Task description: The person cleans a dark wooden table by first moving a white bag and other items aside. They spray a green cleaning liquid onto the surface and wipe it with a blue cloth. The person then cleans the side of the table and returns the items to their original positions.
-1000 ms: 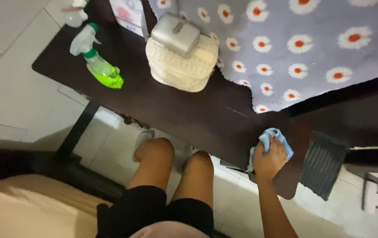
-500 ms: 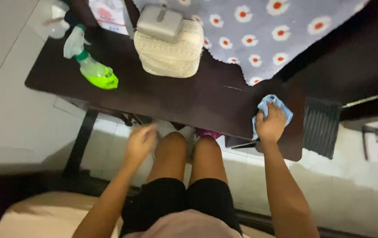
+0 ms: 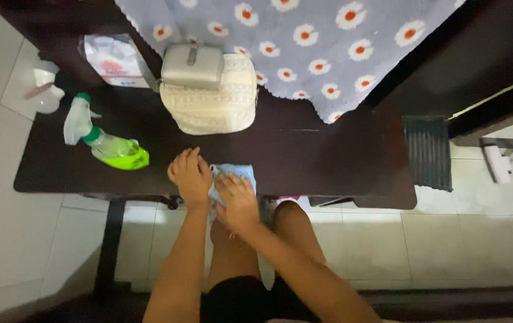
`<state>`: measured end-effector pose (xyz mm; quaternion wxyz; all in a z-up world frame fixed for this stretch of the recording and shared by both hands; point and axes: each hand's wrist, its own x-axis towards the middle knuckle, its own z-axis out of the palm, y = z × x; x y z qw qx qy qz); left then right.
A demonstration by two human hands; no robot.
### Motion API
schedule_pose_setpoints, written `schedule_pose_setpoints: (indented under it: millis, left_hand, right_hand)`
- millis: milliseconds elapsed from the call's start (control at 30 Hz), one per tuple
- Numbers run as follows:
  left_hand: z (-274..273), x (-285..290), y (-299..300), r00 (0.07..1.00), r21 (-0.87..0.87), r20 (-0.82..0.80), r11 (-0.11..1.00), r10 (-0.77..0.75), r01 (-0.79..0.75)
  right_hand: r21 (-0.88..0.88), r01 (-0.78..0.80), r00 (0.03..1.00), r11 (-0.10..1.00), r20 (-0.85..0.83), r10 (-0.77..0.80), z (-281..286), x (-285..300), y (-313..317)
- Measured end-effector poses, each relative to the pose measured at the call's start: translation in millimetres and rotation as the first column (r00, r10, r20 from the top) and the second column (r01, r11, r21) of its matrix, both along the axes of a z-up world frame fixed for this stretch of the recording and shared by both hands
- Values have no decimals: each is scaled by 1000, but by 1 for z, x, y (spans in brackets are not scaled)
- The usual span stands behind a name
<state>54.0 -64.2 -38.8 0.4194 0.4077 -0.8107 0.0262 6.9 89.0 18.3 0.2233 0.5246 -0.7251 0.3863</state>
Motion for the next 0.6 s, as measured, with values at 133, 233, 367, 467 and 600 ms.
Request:
schedule_pose_setpoints:
  millis: [133, 233, 367, 467, 600]
  left_hand:
    - [12, -2, 2, 997, 39, 56, 998, 51, -53]
    - [27, -1, 9, 990, 180, 134, 981, 46, -70]
    - [32, 0, 15, 990, 221, 132, 973, 45, -73]
    - [25, -1, 12, 991, 178, 121, 981, 55, -76]
    - [22, -2, 11, 993, 91, 95, 993, 66, -74]
  right_hand:
    - [158, -103, 990, 982, 110, 86, 9, -13, 10]
    - [91, -102, 989, 991, 114, 92, -11, -63, 51]
    - [220, 89, 983, 971, 136, -121, -16, -144, 134]
    - [275, 328, 939, 904, 9, -344, -12, -178, 171]
    - [320, 447, 882, 835, -6, -470, -13, -175, 166]
